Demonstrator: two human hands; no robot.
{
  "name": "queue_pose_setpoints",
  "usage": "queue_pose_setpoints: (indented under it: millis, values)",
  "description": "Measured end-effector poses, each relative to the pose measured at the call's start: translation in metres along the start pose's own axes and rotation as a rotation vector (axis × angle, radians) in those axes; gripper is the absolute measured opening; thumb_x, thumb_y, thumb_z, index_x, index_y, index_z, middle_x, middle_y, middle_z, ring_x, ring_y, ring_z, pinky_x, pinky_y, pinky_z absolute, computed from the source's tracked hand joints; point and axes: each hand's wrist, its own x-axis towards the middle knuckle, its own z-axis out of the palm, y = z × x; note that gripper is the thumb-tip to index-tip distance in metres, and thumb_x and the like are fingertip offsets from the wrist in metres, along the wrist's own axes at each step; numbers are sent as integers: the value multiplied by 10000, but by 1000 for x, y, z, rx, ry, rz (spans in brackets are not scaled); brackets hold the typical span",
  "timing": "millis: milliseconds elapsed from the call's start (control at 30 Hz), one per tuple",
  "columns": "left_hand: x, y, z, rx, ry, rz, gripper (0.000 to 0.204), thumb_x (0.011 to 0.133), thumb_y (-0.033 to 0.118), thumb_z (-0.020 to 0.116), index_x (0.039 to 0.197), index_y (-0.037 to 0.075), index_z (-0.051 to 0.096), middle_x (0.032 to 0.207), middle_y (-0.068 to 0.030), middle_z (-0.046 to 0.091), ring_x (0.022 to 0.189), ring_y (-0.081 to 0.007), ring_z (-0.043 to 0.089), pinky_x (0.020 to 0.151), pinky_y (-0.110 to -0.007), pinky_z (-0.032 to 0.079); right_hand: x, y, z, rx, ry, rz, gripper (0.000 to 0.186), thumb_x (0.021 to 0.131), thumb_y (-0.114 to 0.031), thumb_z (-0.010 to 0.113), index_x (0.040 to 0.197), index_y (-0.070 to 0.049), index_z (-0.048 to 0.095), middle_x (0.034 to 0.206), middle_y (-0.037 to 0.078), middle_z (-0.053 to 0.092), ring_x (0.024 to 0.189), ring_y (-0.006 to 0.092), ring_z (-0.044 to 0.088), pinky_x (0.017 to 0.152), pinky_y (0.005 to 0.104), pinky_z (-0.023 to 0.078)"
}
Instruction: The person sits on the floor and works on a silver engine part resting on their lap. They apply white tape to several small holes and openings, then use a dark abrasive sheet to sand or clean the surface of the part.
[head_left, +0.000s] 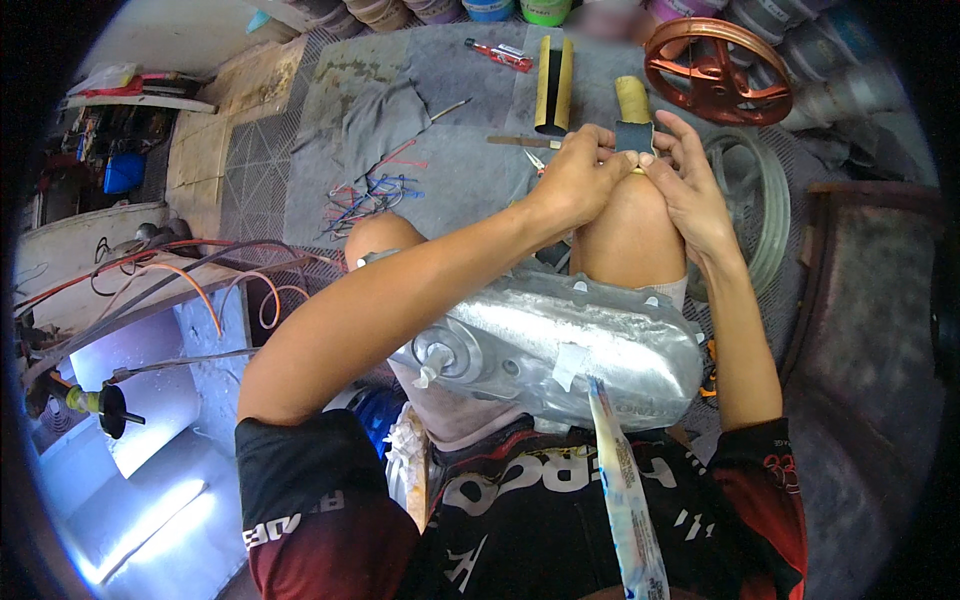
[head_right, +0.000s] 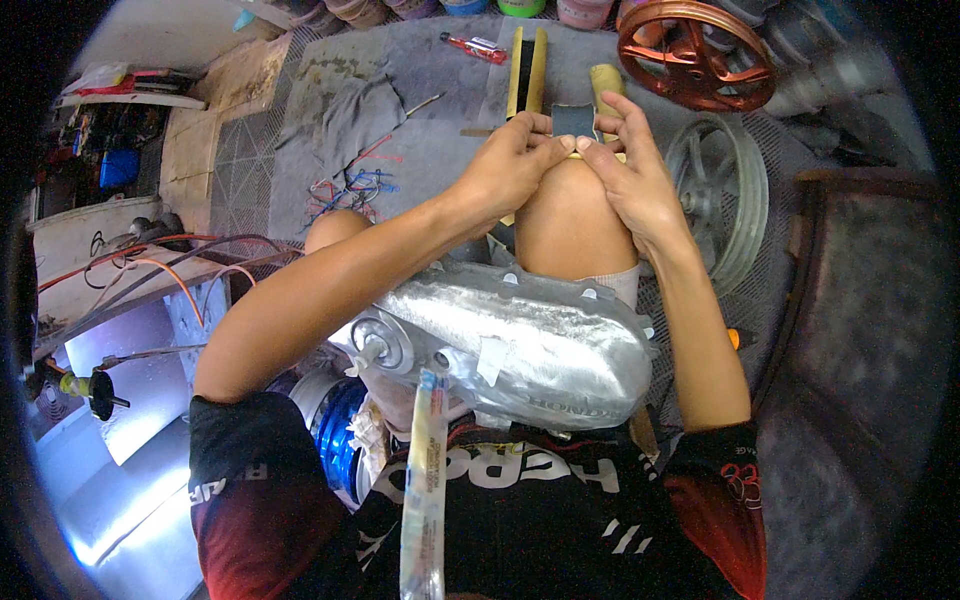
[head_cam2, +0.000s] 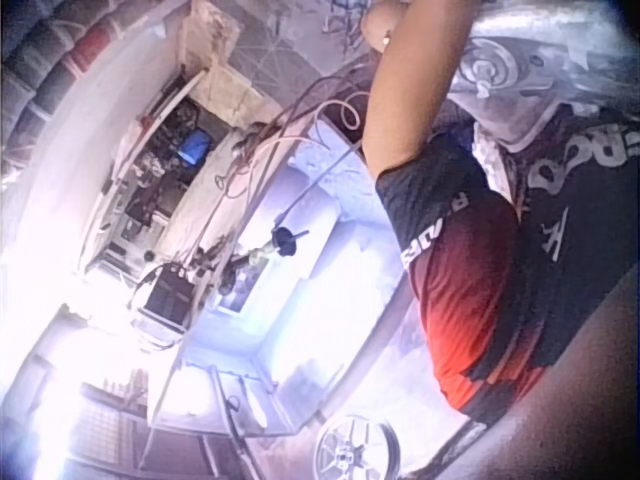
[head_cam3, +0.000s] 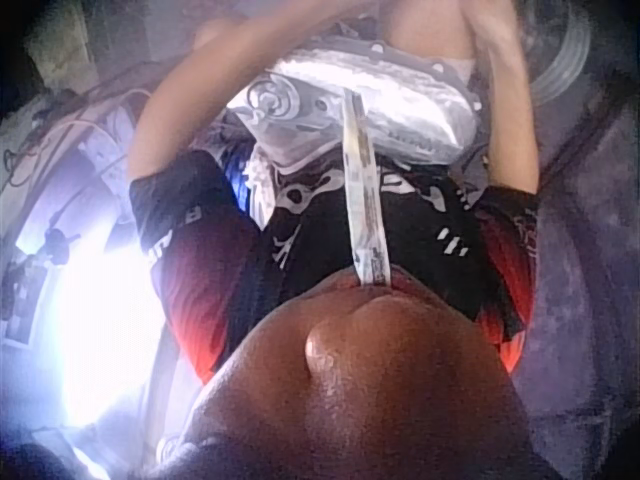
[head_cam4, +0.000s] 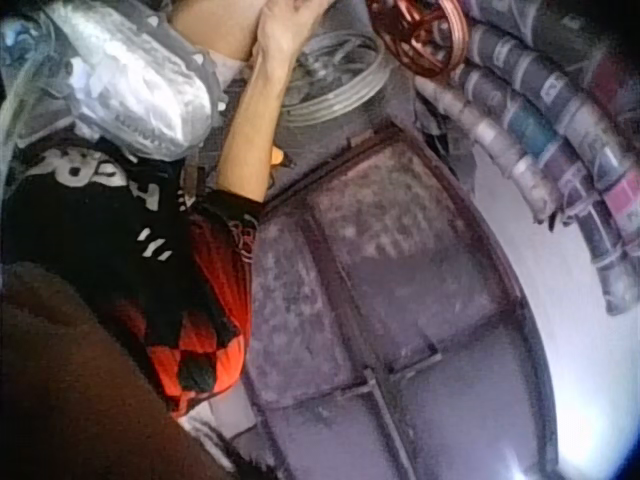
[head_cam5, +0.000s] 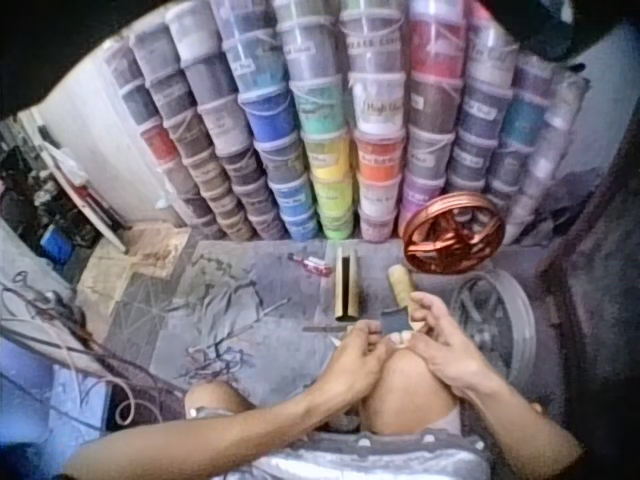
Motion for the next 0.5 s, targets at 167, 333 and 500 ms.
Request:
queue_pose_setpoints:
  millis: [167,333,500]
  values:
    - [5,1,-2,-54,-52,-27,396,1024,258,641,1237,-66,567,1051,-97,639,947,-132,599,775,-272,505,4,5,-3,-45,-7,-15,663,978,-182,651,1546,-52,335,1388,209,509,1101,200,497,999,329,425]
    - [-1,10,-2,-148,-46,-48,295,1018,263,655,1111,-16,634,942,-36,631,824,-85,555,689,-261,464,8,1,-4,-84,-22,11,664,982,-216,649,1548,-63,339,1422,219,503,1108,210,508,999,337,432]
    - [-13,12,-15,-194,-68,10,273,979,273,716,1040,10,681,897,-23,644,805,-84,560,679,-253,458,5,6,-9,-178,-50,-73,636,977,-228,651,1529,-64,382,1384,200,539,1118,210,513,1004,356,440]
